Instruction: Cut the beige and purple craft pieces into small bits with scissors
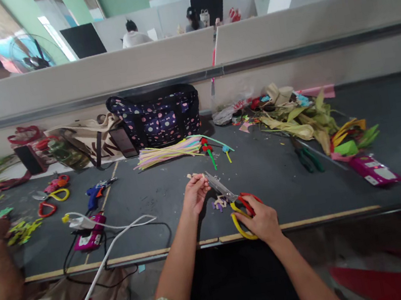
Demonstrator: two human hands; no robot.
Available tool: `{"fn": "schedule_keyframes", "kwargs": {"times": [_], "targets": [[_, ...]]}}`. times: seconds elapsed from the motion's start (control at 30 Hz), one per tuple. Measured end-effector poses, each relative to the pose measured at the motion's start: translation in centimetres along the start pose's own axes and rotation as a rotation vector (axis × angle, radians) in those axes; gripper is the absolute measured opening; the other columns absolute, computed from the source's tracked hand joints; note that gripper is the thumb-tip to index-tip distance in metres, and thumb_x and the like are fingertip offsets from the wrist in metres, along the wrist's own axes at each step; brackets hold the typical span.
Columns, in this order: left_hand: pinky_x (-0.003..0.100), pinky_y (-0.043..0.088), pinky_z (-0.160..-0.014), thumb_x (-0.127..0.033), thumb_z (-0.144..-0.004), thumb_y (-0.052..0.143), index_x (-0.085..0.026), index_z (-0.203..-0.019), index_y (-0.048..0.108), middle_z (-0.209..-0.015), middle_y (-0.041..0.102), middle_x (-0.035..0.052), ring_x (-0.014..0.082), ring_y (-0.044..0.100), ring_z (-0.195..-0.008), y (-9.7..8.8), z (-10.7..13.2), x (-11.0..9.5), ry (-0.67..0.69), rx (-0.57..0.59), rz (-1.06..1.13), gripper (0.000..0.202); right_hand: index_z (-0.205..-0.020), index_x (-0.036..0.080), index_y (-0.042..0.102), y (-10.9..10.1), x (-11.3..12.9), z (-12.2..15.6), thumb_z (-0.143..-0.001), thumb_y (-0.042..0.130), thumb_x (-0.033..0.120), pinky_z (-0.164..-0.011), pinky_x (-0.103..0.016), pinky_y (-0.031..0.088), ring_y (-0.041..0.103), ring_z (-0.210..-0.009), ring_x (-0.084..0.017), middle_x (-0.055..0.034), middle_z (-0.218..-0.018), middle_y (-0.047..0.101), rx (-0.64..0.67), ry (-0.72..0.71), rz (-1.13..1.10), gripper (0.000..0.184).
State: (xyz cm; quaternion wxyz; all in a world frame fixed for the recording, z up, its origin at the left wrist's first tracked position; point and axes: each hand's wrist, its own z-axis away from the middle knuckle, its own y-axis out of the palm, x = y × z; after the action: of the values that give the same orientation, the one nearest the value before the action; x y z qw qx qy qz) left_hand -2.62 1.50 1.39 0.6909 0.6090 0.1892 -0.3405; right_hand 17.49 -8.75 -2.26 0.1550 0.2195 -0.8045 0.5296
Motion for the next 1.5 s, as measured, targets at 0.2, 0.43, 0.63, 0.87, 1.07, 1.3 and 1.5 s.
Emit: {"fn": "schedule_keyframes", "kwargs": {"times": [0.2, 0.43, 0.63, 0.87, 1.07, 1.3, 1.5], "targets": [[0.019, 0.051, -0.058, -0.017, -0.063, 0.080, -0.014, -0.078, 0.063, -0.062, 0.063, -0.0013, 0.0079, 0.060, -0.055, 0.12, 0.09, 0.08, 0.005, 0.004, -0.028, 0.023, -0.114, 0.019, 0.061, -0.07, 0.20, -0.08, -0.080, 0.056, 0.059, -0.072, -0.026, 0.048, 0.066, -0.075, -0.018, -0.0050, -0.088, 0.071, -0.021, -0.039, 0.026, 0.052], [0.021, 0.051, -0.059, -0.018, -0.063, 0.080, -0.013, -0.078, 0.064, -0.063, 0.063, -0.0008, 0.0087, 0.060, -0.056, 0.09, 0.12, 0.22, 0.007, 0.033, -0.030, 0.023, -0.114, 0.018, 0.061, 0.03, 0.20, -0.02, -0.081, 0.055, 0.059, -0.072, -0.026, 0.047, 0.065, -0.071, -0.017, -0.0042, -0.081, 0.069, -0.041, -0.045, 0.036, 0.054], [0.022, 0.052, -0.061, -0.019, -0.063, 0.081, -0.012, -0.082, 0.066, -0.068, 0.066, 0.0006, 0.0096, 0.061, -0.058, -0.04, 0.03, 0.32, 0.015, 0.022, -0.036, 0.026, -0.114, 0.018, 0.061, 0.16, 0.15, 0.01, -0.081, 0.055, 0.059, -0.070, -0.025, 0.046, 0.064, -0.069, -0.016, -0.0026, -0.076, 0.068, -0.038, -0.038, 0.047, 0.053], [0.021, 0.052, -0.059, -0.018, -0.059, 0.084, -0.012, -0.078, 0.065, -0.063, 0.065, -0.0007, 0.0078, 0.059, -0.053, -0.09, 0.06, 0.37, -0.003, -0.009, -0.032, 0.027, -0.114, 0.018, 0.061, -0.12, 0.30, -0.06, -0.080, 0.057, 0.059, -0.070, -0.026, 0.047, 0.065, -0.071, -0.016, -0.0038, -0.083, 0.070, -0.045, -0.054, 0.042, 0.053], [0.020, 0.052, -0.058, -0.018, -0.060, 0.083, -0.012, -0.078, 0.064, -0.061, 0.063, -0.0012, 0.0075, 0.058, -0.052, -0.37, -0.02, 0.40, -0.010, -0.007, -0.010, 0.027, -0.113, 0.018, 0.061, -0.03, 0.17, -0.09, -0.081, 0.054, 0.059, -0.070, -0.026, 0.048, 0.065, -0.068, -0.015, -0.0053, -0.087, 0.071, -0.048, -0.080, 0.025, 0.052], [0.020, 0.051, -0.059, -0.019, -0.060, 0.084, -0.013, -0.078, 0.063, -0.059, 0.062, -0.0017, 0.0071, 0.058, -0.051, -0.47, -0.06, 0.57, -0.026, 0.009, -0.002, 0.028, -0.113, 0.017, 0.060, 0.73, -0.39, 0.10, -0.082, 0.054, 0.059, -0.073, -0.027, 0.048, 0.067, -0.075, -0.017, -0.0065, -0.090, 0.072, -0.072, -0.108, 0.051, 0.053], [0.020, 0.052, -0.060, -0.019, -0.059, 0.085, -0.013, -0.077, 0.062, -0.059, 0.062, -0.0023, 0.0068, 0.058, -0.051, -0.51, -0.04, 0.76, -0.036, 0.026, 0.001, 0.030, -0.113, 0.018, 0.061, 0.57, -0.25, 0.04, -0.081, 0.055, 0.059, -0.071, -0.026, 0.049, 0.066, -0.071, -0.016, -0.0052, -0.089, 0.071, -0.085, -0.107, 0.038, 0.053]]}}
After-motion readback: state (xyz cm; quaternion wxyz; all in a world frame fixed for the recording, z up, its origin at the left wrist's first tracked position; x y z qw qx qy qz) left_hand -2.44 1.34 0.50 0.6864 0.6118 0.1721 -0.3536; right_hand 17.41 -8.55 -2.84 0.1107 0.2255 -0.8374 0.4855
